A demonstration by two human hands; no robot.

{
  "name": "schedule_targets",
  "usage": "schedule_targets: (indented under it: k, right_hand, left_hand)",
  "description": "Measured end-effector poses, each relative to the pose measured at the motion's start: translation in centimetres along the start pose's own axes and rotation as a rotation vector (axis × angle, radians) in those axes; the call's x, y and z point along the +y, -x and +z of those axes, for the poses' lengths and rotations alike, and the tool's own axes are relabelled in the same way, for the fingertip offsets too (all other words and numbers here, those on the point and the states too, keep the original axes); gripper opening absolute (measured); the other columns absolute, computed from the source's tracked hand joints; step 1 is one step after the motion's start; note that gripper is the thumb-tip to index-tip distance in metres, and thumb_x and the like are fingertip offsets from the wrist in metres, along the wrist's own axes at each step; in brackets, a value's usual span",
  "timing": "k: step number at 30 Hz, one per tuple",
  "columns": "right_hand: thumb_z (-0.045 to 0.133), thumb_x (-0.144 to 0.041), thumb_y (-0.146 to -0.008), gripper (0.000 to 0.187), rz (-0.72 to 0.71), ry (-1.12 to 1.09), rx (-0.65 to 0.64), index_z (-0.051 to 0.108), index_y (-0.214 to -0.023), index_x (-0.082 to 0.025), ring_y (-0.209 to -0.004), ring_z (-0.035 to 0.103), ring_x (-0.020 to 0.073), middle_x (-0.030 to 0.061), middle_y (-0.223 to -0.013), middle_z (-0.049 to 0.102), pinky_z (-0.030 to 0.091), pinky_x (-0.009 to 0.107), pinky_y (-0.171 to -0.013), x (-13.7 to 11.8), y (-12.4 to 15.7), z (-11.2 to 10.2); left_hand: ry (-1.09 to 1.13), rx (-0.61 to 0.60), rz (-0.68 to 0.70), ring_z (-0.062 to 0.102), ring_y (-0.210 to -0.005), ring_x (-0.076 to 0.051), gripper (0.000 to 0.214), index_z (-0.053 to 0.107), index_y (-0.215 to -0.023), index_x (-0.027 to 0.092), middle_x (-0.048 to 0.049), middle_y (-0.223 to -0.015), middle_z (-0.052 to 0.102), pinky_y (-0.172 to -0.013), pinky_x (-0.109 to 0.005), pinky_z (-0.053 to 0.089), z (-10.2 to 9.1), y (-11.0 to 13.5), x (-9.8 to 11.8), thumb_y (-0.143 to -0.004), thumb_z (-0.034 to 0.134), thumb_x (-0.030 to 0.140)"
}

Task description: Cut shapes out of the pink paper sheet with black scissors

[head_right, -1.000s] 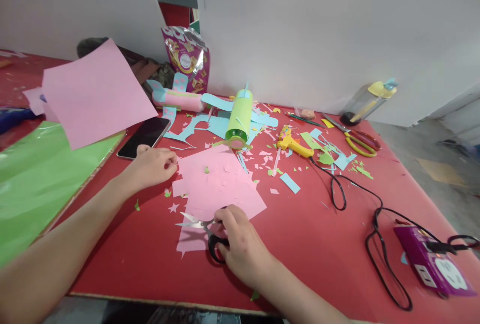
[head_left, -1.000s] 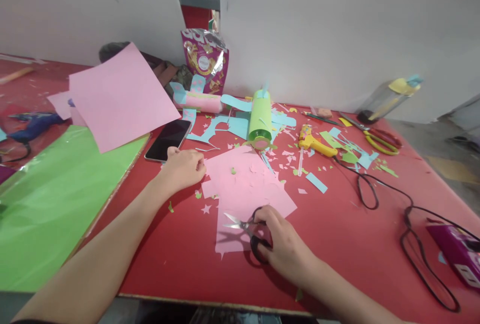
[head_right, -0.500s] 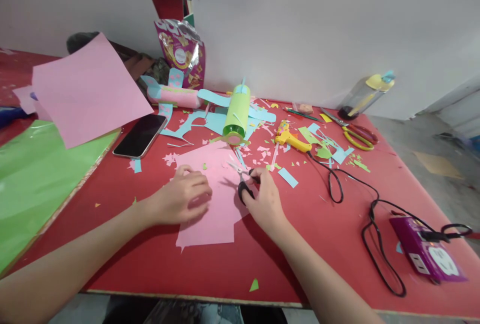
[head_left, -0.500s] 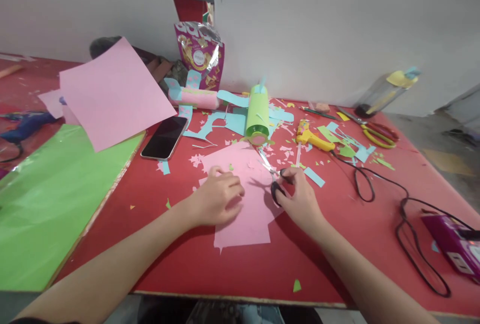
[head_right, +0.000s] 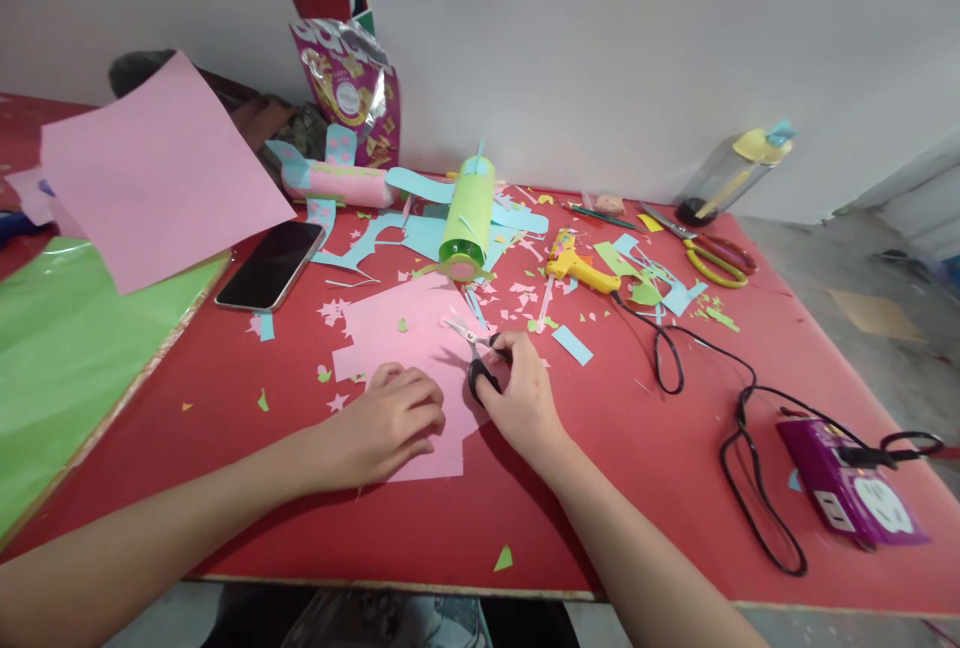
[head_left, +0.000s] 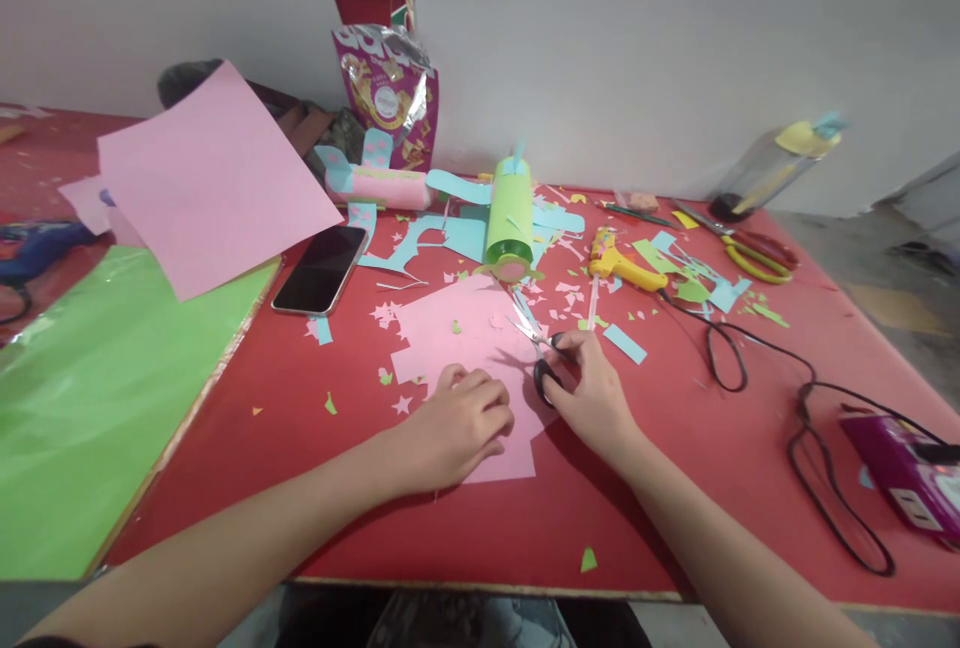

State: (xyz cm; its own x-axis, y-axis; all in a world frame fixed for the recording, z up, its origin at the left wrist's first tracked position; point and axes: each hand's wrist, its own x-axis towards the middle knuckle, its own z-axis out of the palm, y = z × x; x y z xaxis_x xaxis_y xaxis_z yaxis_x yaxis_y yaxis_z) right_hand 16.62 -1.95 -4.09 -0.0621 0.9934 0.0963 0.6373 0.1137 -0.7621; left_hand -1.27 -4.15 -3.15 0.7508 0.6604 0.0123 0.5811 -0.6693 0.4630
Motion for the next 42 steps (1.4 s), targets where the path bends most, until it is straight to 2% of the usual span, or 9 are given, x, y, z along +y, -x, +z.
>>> schedule_targets:
  k: [10, 17, 27, 31, 35, 38, 42]
  right_hand:
    - [0.050, -0.015, -0.065, 0.024, -0.015, -0.068, -0.011, 0.036, -0.083, -0.023, -0.079, 0.056, 0.0203, 0.0040, -0.083, 0.052, 0.044, 0.034, -0.071, 0.3, 0.3, 0.3]
    - [0.051, -0.016, -0.065, 0.023, -0.003, -0.082, -0.005, 0.036, -0.081, -0.022, -0.074, 0.056, 0.0181, 0.0025, -0.080, 0.051, 0.044, 0.032, -0.069, -0.1, 0.4, 0.3]
    - [0.051, -0.016, -0.066, 0.022, 0.022, -0.107, -0.021, 0.036, -0.080, -0.023, -0.074, 0.055, 0.0180, 0.0014, -0.076, 0.052, 0.043, 0.034, -0.070, -0.4, 0.3, 0.2]
    - [0.051, -0.017, -0.067, 0.020, 0.024, -0.197, -0.026, 0.036, -0.078, -0.023, -0.075, 0.055, 0.0177, 0.0004, -0.074, 0.052, 0.044, 0.032, -0.068, -0.4, 0.3, 0.2]
    - [0.052, -0.019, -0.067, 0.020, 0.054, -0.365, -0.008, 0.035, -0.076, -0.023, -0.066, 0.054, 0.0148, -0.0008, -0.070, 0.050, 0.044, 0.026, -0.054, -0.3, 0.3, 0.4]
    - [0.052, -0.020, -0.067, 0.022, 0.076, -0.541, -0.036, 0.033, -0.075, -0.024, -0.063, 0.051, 0.0131, -0.0023, -0.067, 0.047, 0.041, 0.023, -0.049, -0.6, 0.2, 0.5]
    - [0.056, -0.019, -0.063, 0.027, 0.127, -0.725, -0.067, 0.031, -0.072, -0.023, -0.056, 0.047, 0.0103, -0.0054, -0.063, 0.041, 0.039, 0.022, -0.048, -1.1, 0.1, 0.4]
  left_hand:
    - [0.057, 0.000, -0.083, 0.042, -0.089, -0.019, 0.006, 0.050, -0.079, 0.015, -0.0044, -0.089, 0.051, -0.078, -0.036, 0.024, 0.2, 0.1, 0.4, -0.080, 0.045, 0.019]
    - [0.107, -0.040, -0.145, 0.042, -0.087, -0.019, 0.004, 0.048, -0.076, 0.015, -0.0035, -0.085, 0.051, -0.076, -0.035, 0.024, -0.2, -0.1, 0.7, -0.078, 0.047, 0.018]
    - [0.267, 0.036, -0.125, 0.047, -0.073, -0.013, 0.008, 0.048, -0.068, 0.015, 0.0007, -0.069, 0.056, -0.080, -0.035, 0.027, 0.1, 0.0, 0.3, -0.075, 0.050, 0.017]
    - [0.465, 0.112, -0.335, 0.051, -0.069, -0.015, 0.007, 0.050, -0.065, 0.016, -0.0004, -0.066, 0.059, -0.070, -0.031, 0.037, -0.5, -0.1, 0.5, -0.070, 0.054, 0.019]
    - [0.855, 0.228, -0.534, 0.057, -0.062, -0.013, 0.007, 0.049, -0.065, 0.015, -0.0001, -0.065, 0.059, -0.062, -0.026, 0.044, -1.3, -0.4, 0.6, -0.070, 0.053, 0.018]
    - [1.097, 0.300, -0.597, 0.060, -0.060, -0.013, 0.011, 0.045, -0.070, 0.015, -0.0003, -0.064, 0.060, -0.062, -0.028, 0.046, -1.4, -0.5, 0.4, -0.071, 0.053, 0.021]
    - [1.304, 0.332, -0.629, 0.062, -0.063, -0.015, 0.015, 0.042, -0.074, 0.015, -0.0025, -0.065, 0.062, -0.062, -0.029, 0.048, -1.4, -0.8, 0.3, -0.071, 0.054, 0.023]
